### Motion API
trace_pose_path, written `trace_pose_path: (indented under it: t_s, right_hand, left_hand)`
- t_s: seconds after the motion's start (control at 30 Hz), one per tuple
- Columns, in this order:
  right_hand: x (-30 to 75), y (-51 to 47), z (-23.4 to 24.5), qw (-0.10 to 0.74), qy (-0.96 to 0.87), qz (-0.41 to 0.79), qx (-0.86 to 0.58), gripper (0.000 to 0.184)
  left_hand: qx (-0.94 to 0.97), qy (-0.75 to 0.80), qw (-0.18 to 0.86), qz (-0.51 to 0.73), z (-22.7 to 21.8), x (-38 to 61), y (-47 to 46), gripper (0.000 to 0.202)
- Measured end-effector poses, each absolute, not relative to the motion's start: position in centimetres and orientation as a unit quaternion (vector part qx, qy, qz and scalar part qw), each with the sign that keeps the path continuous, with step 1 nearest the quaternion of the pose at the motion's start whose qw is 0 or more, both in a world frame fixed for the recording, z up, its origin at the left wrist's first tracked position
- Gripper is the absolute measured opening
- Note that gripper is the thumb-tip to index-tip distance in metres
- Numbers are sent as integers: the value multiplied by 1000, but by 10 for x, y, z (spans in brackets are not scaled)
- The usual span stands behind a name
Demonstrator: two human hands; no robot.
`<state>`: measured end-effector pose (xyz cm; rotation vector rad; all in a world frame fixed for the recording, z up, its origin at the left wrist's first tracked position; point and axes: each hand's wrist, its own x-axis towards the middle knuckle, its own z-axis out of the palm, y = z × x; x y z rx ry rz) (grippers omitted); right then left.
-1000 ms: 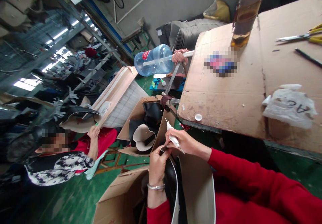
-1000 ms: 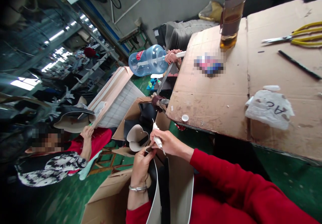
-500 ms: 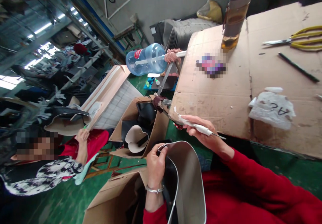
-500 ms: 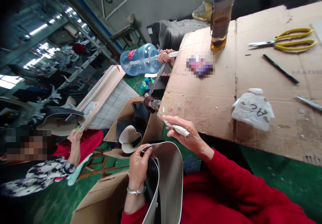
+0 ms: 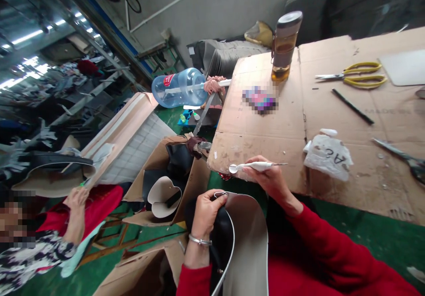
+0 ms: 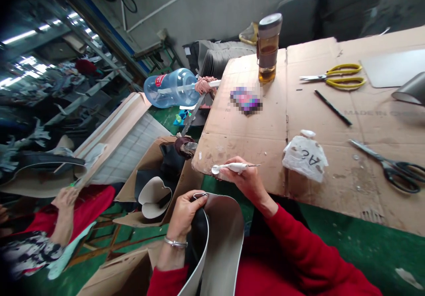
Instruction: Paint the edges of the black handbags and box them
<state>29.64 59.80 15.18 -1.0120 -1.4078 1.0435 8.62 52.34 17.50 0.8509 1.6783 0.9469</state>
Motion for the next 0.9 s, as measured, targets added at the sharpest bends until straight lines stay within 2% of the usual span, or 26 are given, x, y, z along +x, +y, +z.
trace_pose_path:
  t_s: [0.33, 0.57, 0.9]
  right_hand:
    - [295, 597, 147, 535, -606, 381, -448, 25]
    - [296, 595, 143, 505, -628, 382, -453, 26]
    - [298, 596, 149, 540, -595, 387, -452, 28]
  left_hand:
    - [413, 681, 505, 333, 176, 90, 529, 20]
    - [429, 684, 488, 332, 188, 96, 540, 18]
    - [415, 686, 495, 336, 189, 101, 542, 17]
